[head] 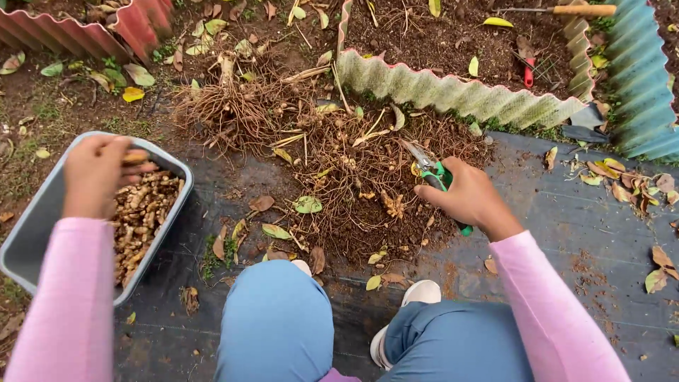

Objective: Trimming roots from turmeric and sorting them into a container.

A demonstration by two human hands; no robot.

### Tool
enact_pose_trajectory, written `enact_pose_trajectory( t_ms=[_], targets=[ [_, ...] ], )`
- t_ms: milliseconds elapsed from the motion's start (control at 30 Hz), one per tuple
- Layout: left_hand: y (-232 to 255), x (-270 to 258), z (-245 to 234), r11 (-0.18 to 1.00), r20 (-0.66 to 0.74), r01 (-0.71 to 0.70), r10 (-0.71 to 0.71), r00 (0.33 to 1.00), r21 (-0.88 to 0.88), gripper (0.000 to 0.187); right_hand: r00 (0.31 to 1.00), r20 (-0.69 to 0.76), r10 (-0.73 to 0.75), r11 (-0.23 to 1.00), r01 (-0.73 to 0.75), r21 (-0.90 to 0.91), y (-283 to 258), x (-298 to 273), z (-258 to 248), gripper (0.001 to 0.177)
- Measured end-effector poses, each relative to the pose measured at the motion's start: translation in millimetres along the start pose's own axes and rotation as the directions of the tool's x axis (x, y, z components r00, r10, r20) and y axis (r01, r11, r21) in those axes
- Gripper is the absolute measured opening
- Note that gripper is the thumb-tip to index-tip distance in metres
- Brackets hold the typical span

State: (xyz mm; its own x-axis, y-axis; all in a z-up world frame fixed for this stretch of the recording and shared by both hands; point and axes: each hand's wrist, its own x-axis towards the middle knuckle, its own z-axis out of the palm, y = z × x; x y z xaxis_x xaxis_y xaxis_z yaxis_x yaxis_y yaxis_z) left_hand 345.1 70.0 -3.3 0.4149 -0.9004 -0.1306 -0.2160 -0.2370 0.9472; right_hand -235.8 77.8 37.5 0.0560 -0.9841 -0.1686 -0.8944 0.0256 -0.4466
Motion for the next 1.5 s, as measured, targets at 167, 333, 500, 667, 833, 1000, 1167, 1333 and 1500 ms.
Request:
enact_pose_trajectory(
  t_ms=[167,333,500,667,833,1000,1167,1333,1500],
  targets=[
    [-203.3,93.2,-138.0,0.981,-0.295,0.094,-0.041,0.954,0.167,0.025,0.995,0.041,0.090,0.995,-0.089,-0.042,7.4,-9.2,-9.2,0.054],
    [-164.9,65.4,-45.3,0.725,-0.465,0.218,0.157,0.871,0.653,0.045,0.995,-0.001,0.100,0.995,-0.100,-0.025,12.8,-19.3,-17.4,0.054],
    [-79.4,-5.9,188.0,0.740,0.125,-0.383,0.381,0.916,0.553,0.031,0.986,0.009,0.168,0.985,-0.168,-0.032,21.7,-35.4,-27.9,0.049],
    [-109.6,-69.7,376.3,0.730,0.727,-0.537,0.080,0.682,0.423,0.015,0.954,0.042,0.297,0.955,-0.298,0.009,36.4,-51.6,-33.7,0.053],
    [-188.2,-93.6,495.1,0.463,0.903,-0.847,0.192,0.384,0.262,0.026,0.931,0.066,0.360,0.933,-0.361,-0.006,57.7,-68.9,-35.6,0.060],
    [-136.9,-102.5,492.4,0.039,0.958,-0.959,0.046,0.282,0.280,0.053,0.878,0.143,0.457,0.888,-0.459,-0.021,74.9,-82.9,-36.4,0.061],
    [-147.4,-105.1,500.8,-0.245,0.967,-0.935,0.036,0.254,0.255,0.057,0.896,0.130,0.426,0.899,-0.435,0.053,92.7,-89.9,-37.8,0.067],
    [-173.8,-91.9,505.0,0.007,0.950,-0.953,0.068,0.304,0.304,0.041,0.903,0.112,0.416,0.900,-0.426,0.094,97.7,-96.9,-40.4,0.066],
    [-170.2,-70.2,495.3,0.926,0.763,-0.126,-0.210,0.612,0.356,0.037,0.926,0.066,0.371,0.909,-0.377,0.177,97.4,-96.2,-46.6,0.066]
  ],
)
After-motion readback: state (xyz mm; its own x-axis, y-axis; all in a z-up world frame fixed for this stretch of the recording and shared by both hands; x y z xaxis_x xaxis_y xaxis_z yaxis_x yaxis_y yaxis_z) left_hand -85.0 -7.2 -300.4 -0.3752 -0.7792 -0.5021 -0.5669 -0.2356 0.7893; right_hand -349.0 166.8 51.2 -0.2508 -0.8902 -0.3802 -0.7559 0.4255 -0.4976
